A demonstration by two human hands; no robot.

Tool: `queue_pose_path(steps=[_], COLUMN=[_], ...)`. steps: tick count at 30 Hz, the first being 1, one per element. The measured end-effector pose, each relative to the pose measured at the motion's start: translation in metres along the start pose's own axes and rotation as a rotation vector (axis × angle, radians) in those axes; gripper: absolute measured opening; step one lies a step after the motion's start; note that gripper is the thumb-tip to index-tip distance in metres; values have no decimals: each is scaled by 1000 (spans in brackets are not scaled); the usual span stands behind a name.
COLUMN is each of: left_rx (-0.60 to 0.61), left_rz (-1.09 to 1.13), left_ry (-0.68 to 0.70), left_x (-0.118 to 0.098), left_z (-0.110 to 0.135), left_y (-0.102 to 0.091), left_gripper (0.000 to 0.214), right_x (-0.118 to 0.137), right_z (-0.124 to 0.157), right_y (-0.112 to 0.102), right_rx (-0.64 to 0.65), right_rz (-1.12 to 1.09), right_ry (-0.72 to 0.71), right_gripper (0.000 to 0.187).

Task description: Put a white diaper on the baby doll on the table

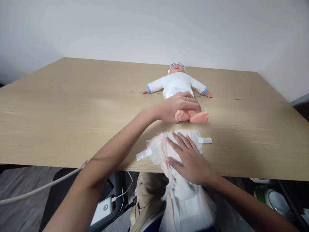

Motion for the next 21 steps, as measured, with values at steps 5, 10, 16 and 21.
queue_pose_path(steps=[5, 10, 16, 21], left_rx=[-4, 14, -29, -36], left_rz=[68, 67, 102, 125], left_ry=[-23, -24, 14, 61], left_x=[0, 5, 13, 11], left_z=[-7, -6, -1, 0], left_y=[-44, -67, -78, -82], left_gripper=[7, 16, 20, 15], right_x=[-14, -30, -51, -74], right_z=[-42, -83, -131, -180], right_y=[-18, -30, -42, -55], right_rx=[-20, -62, -149, -249], right_rz=[76, 119, 170, 102], right_ry=[33, 45, 41, -14], right_gripper=[67, 66, 64, 48])
Point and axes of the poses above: each hand's wrist, its own z-axis away from the middle knuckle, its own y-axis out of the palm, x = y × z, the point moved 3 cm from there along -z, towards the middle knuckle, and after that the axes turned 9 degrees about x, right-handed, at the moved point
